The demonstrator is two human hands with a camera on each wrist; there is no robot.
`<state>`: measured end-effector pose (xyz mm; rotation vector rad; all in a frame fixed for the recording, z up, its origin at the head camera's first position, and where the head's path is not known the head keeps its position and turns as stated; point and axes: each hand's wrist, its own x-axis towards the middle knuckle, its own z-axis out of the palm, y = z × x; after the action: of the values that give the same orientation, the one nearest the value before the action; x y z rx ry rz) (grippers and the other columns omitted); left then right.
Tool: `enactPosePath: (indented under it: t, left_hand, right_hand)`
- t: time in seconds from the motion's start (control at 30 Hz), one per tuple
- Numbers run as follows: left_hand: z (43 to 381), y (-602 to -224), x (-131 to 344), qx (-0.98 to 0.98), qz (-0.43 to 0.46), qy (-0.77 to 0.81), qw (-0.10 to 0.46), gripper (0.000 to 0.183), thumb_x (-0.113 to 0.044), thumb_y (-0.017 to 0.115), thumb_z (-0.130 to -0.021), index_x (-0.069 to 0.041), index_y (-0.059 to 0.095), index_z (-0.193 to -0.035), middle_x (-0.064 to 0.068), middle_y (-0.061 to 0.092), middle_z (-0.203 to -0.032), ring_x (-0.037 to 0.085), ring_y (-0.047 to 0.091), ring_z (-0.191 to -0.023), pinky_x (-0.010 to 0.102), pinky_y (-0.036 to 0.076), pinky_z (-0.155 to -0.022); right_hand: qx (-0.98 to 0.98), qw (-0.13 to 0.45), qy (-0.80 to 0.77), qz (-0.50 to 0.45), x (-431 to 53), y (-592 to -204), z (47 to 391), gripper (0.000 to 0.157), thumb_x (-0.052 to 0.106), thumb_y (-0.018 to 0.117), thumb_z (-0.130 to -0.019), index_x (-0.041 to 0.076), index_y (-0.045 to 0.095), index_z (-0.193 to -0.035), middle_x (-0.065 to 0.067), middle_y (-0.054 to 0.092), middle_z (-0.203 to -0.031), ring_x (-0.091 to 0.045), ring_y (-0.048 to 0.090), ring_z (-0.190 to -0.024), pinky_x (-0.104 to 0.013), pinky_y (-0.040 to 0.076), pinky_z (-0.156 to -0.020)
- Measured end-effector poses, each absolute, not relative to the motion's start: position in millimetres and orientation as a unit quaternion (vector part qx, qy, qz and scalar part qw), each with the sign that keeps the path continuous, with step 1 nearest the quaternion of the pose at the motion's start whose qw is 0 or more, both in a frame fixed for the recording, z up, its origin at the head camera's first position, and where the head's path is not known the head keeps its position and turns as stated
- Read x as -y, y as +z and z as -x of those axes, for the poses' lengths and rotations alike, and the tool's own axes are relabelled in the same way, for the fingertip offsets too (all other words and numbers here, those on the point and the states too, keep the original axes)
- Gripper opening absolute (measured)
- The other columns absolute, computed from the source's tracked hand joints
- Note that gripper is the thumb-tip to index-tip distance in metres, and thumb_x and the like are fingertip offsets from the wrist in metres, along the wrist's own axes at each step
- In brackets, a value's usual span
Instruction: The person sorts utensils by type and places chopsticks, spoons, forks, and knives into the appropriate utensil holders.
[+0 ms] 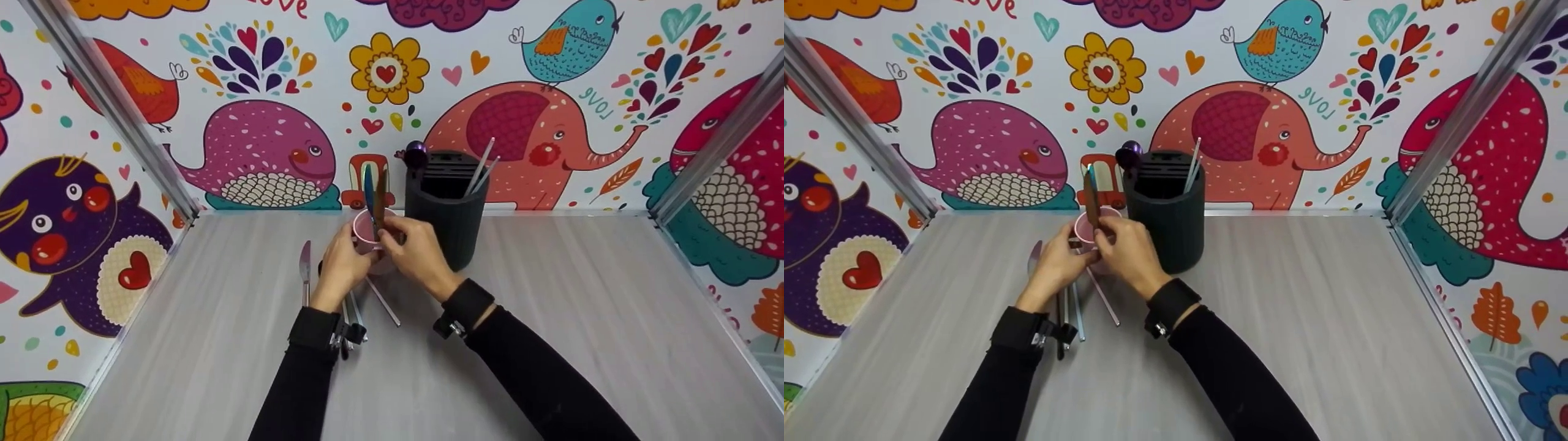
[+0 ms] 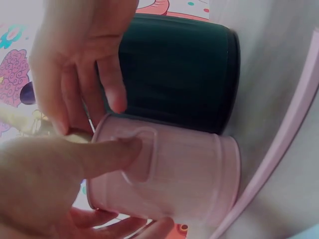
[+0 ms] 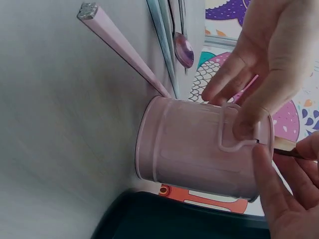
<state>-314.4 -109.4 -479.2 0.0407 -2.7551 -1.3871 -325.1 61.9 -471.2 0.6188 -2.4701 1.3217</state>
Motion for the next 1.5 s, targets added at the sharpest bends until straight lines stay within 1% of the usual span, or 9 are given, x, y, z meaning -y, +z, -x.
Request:
enactPosePath:
  t: [0.1,0.3,0.57,0.73,0.87,1.0,1.17,1.37,1.5]
  left_hand:
    - [314.6,-479.0,110.9,0.893,-0.015,-0.448,0.029,0.074,-0.014,0.080,-0.098,-0.003,0.045,-0.163,0.022,0.058,-0.161,0.040,0.060,-0.148,0.056,0.051,-0.123]
    - [315.4,-478.4,113.0,0.897,-0.006,-0.439,0.041,0.071,-0.016,0.078,-0.099,-0.001,0.047,-0.161,0.024,0.060,-0.158,0.041,0.061,-0.146,0.058,0.050,-0.122]
    - [316.1,-479.0,113.3,0.900,-0.011,-0.435,0.043,0.071,-0.020,0.080,-0.097,-0.001,0.050,-0.159,0.024,0.062,-0.155,0.042,0.063,-0.143,0.058,0.051,-0.121]
    - [316.0,-480.2,112.1,0.902,-0.017,-0.430,0.044,0.065,-0.021,0.081,-0.097,-0.001,0.055,-0.153,0.024,0.065,-0.151,0.041,0.065,-0.141,0.057,0.053,-0.118]
    - [315.0,-480.2,111.1,0.899,-0.013,-0.436,0.036,0.068,-0.022,0.083,-0.096,0.000,0.054,-0.154,0.025,0.063,-0.155,0.042,0.064,-0.143,0.058,0.053,-0.118]
    - [314.2,-479.6,110.6,0.895,-0.010,-0.445,0.033,0.075,-0.023,0.085,-0.096,-0.002,0.050,-0.159,0.024,0.060,-0.158,0.042,0.061,-0.146,0.059,0.051,-0.120]
    - [313.8,-480.5,109.8,0.895,-0.007,-0.445,0.039,0.074,-0.025,0.085,-0.096,-0.002,0.052,-0.158,0.023,0.062,-0.157,0.041,0.062,-0.146,0.060,0.050,-0.121]
    - [312.4,-477.6,110.5,0.895,-0.008,-0.445,0.032,0.076,-0.027,0.088,-0.095,-0.002,0.053,-0.158,0.023,0.062,-0.157,0.041,0.061,-0.147,0.059,0.049,-0.123]
    - [309.6,-470.9,113.1,0.899,-0.012,-0.438,0.010,0.072,-0.028,0.086,-0.098,-0.003,0.054,-0.158,0.023,0.062,-0.158,0.041,0.059,-0.149,0.060,0.048,-0.123]
  right_hand:
    - [0.864,0.110,0.439,-0.221,-56.7,-471.7,326.7,0.025,0.016,0.071,-0.107,0.009,0.078,-0.130,-0.008,0.082,-0.114,-0.015,0.075,-0.096,-0.031,0.067,-0.086]
    - [0.900,0.083,0.365,-0.224,-50.7,-469.4,328.7,0.015,0.019,0.068,-0.107,0.012,0.077,-0.117,-0.004,0.081,-0.106,-0.014,0.073,-0.091,-0.032,0.066,-0.082]
    - [0.924,0.076,0.279,-0.249,-51.6,-466.8,328.9,0.022,0.023,0.062,-0.110,0.010,0.079,-0.114,-0.006,0.073,-0.097,-0.018,0.064,-0.086,-0.034,0.060,-0.073]
    - [0.911,0.093,0.285,-0.283,-55.5,-467.9,327.1,0.024,0.017,0.061,-0.109,0.006,0.081,-0.118,-0.009,0.078,-0.104,-0.023,0.069,-0.097,-0.042,0.063,-0.092]
    - [0.892,0.128,0.328,-0.284,-62.6,-467.4,320.9,0.025,0.013,0.064,-0.106,0.005,0.081,-0.122,-0.009,0.082,-0.111,-0.025,0.073,-0.106,-0.046,0.062,-0.103]
    - [0.874,0.161,0.367,-0.275,-72.0,-468.9,312.8,0.023,0.010,0.067,-0.106,0.004,0.082,-0.122,-0.009,0.082,-0.112,-0.023,0.073,-0.102,-0.043,0.064,-0.095]
    - [0.860,0.191,0.388,-0.270,-86.8,-473.6,303.6,0.020,0.005,0.067,-0.105,0.003,0.083,-0.117,-0.009,0.081,-0.108,-0.018,0.069,-0.094,-0.035,0.063,-0.083]
    - [0.836,0.212,0.441,-0.246,-119.2,-477.4,296.5,0.020,0.003,0.064,-0.105,0.004,0.084,-0.108,-0.008,0.081,-0.103,-0.014,0.070,-0.087,-0.027,0.060,-0.076]
    - [0.830,0.210,0.476,-0.203,-139.7,-475.6,295.1,0.020,0.005,0.065,-0.106,0.009,0.084,-0.105,-0.002,0.081,-0.102,-0.011,0.070,-0.085,-0.022,0.058,-0.076]
